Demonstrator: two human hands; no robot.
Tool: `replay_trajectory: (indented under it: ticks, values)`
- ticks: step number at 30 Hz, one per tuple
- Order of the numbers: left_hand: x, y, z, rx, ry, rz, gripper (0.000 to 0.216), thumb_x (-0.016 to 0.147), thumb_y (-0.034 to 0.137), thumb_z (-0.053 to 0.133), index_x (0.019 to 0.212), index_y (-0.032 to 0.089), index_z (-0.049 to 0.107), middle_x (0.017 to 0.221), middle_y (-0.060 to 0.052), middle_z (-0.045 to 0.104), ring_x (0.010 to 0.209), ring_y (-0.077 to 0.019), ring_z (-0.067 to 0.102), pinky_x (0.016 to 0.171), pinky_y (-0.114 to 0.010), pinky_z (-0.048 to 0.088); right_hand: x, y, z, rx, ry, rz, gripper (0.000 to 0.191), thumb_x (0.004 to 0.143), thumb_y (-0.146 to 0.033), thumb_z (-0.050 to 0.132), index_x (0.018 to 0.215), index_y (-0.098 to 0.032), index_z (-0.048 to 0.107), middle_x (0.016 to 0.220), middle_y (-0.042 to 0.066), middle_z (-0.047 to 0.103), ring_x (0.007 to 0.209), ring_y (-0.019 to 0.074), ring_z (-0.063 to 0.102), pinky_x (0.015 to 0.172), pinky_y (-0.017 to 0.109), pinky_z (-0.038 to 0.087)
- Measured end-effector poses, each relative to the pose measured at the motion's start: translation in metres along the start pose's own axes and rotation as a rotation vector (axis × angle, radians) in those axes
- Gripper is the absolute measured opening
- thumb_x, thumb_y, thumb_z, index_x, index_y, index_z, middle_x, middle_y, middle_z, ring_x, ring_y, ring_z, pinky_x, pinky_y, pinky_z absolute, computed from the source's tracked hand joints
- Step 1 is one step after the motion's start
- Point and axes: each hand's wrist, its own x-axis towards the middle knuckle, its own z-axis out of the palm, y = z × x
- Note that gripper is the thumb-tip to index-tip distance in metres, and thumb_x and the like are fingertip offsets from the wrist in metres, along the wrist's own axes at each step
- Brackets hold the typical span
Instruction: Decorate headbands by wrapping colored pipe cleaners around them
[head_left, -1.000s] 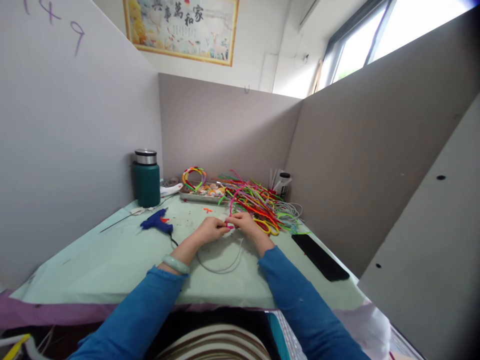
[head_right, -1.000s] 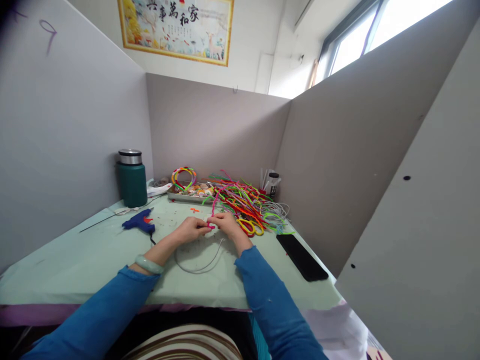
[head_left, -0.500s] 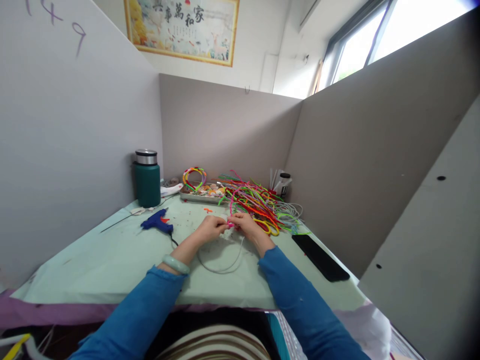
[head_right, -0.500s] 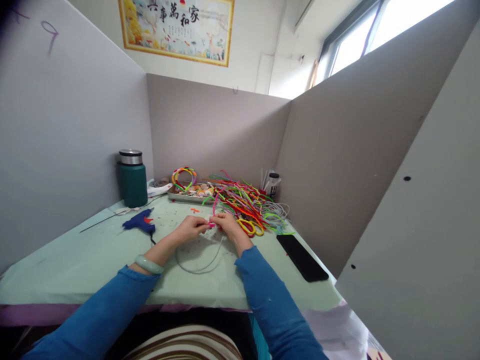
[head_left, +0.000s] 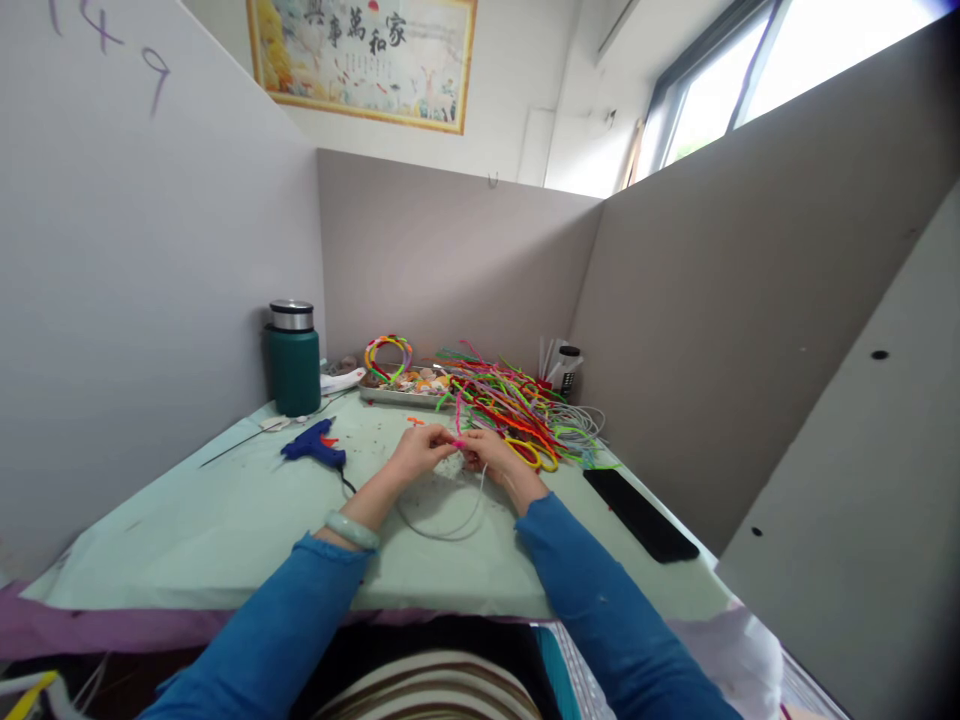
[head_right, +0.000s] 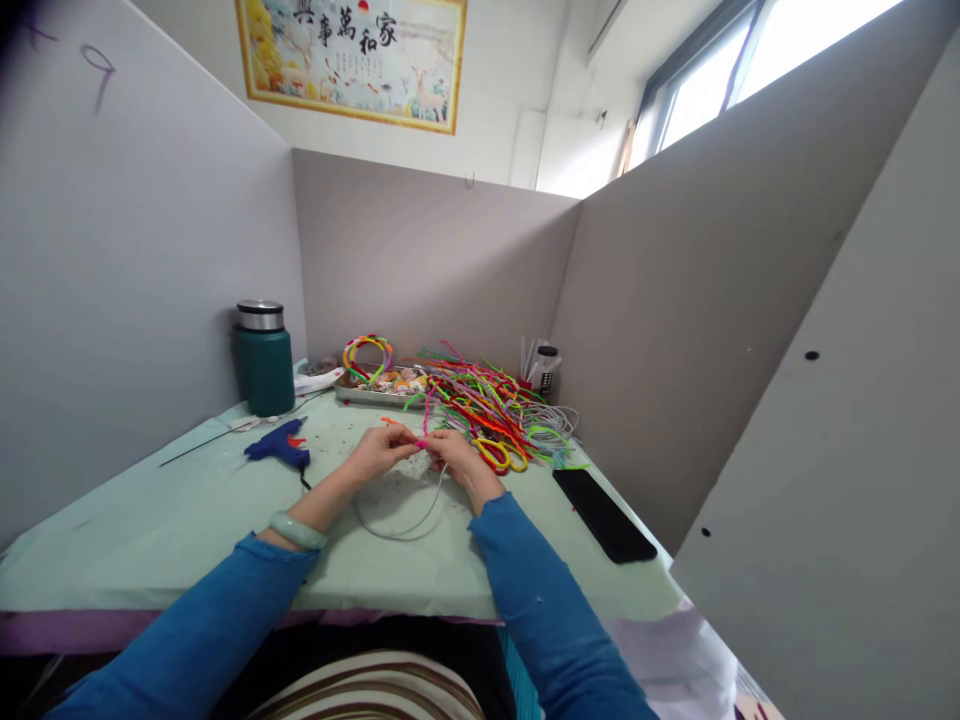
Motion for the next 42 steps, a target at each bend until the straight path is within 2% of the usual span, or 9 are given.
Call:
replay_trajectory:
  ticks: [3, 9, 16, 24, 33, 37, 42]
  values:
    - [0.000, 0.003, -0.003, 0.050, 0.052, -0.022, 0.025, 0.072, 0.037, 0.060, 0.075, 0.014, 0.070, 0.066, -0.003, 0.066, 0.060, -0.0122, 0.052, 0.058, -0.022, 0.037, 0.001, 0.001, -0.001, -0.045, 0.002, -0.017, 0.032, 0.063, -0.045, 0.069, 0.061, -0.016, 0.054, 0.048, -0.005, 0.040, 0.042, 0.0069, 0.036, 0.041, 0.023, 0.027]
    - [0.002, 0.001, -0.006, 0.179, 0.093, -0.065, 0.021, 0.073, 0.032, 0.059, 0.075, 0.016, 0.072, 0.068, -0.004, 0.068, 0.063, -0.0144, 0.055, 0.062, -0.024, 0.037, 0.002, -0.002, -0.003, -0.148, 0.137, -0.059, 0.044, 0.071, -0.059, 0.058, 0.067, -0.015, 0.061, 0.051, -0.002, 0.045, 0.043, 0.0076, 0.039, 0.041, 0.022, 0.026]
    - [0.003, -0.005, -0.006, 0.255, 0.079, -0.075, 0.023, 0.075, 0.032, 0.057, 0.078, 0.016, 0.073, 0.074, -0.005, 0.070, 0.067, -0.0157, 0.058, 0.063, -0.024, 0.036, -0.005, -0.008, 0.004, -0.299, 0.041, -0.220, 0.038, 0.071, -0.049, 0.062, 0.054, -0.017, 0.051, 0.048, -0.003, 0.044, 0.045, 0.0082, 0.038, 0.045, 0.023, 0.026]
    - [0.001, 0.000, -0.006, 0.320, -0.002, -0.097, 0.029, 0.077, 0.036, 0.053, 0.082, 0.016, 0.074, 0.078, -0.006, 0.071, 0.069, -0.0152, 0.058, 0.062, -0.023, 0.036, 0.002, 0.002, 0.002, -0.346, 0.037, -0.225, 0.032, 0.073, -0.042, 0.058, 0.056, -0.016, 0.052, 0.047, -0.005, 0.042, 0.044, 0.0078, 0.036, 0.044, 0.023, 0.025]
    - [-0.001, -0.002, -0.002, 0.498, -0.036, -0.037, 0.027, 0.081, 0.028, 0.047, 0.077, 0.015, 0.070, 0.074, -0.009, 0.068, 0.069, -0.0163, 0.056, 0.060, -0.025, 0.033, 0.003, 0.006, 0.005, -0.344, 0.050, -0.201, 0.026, 0.073, -0.036, 0.057, 0.058, -0.016, 0.053, 0.046, -0.005, 0.041, 0.042, 0.0073, 0.036, 0.043, 0.022, 0.024]
    - [0.000, -0.004, -0.001, 0.460, -0.028, -0.045, 0.027, 0.081, 0.029, 0.047, 0.076, 0.015, 0.069, 0.072, -0.008, 0.066, 0.067, -0.0157, 0.054, 0.060, -0.024, 0.033, 0.004, 0.007, 0.005, -0.339, 0.055, -0.200, 0.027, 0.074, -0.038, 0.057, 0.058, -0.016, 0.052, 0.045, -0.006, 0.041, 0.041, 0.0074, 0.035, 0.042, 0.022, 0.024]
    - [0.004, -0.009, -0.004, 0.268, -0.050, -0.093, 0.030, 0.079, 0.034, 0.048, 0.072, 0.015, 0.070, 0.064, -0.003, 0.064, 0.061, -0.0134, 0.052, 0.057, -0.022, 0.033, 0.005, 0.005, 0.005, -0.323, 0.086, -0.250, 0.034, 0.073, -0.045, 0.059, 0.056, -0.017, 0.051, 0.045, -0.006, 0.040, 0.042, 0.0075, 0.035, 0.042, 0.022, 0.025]
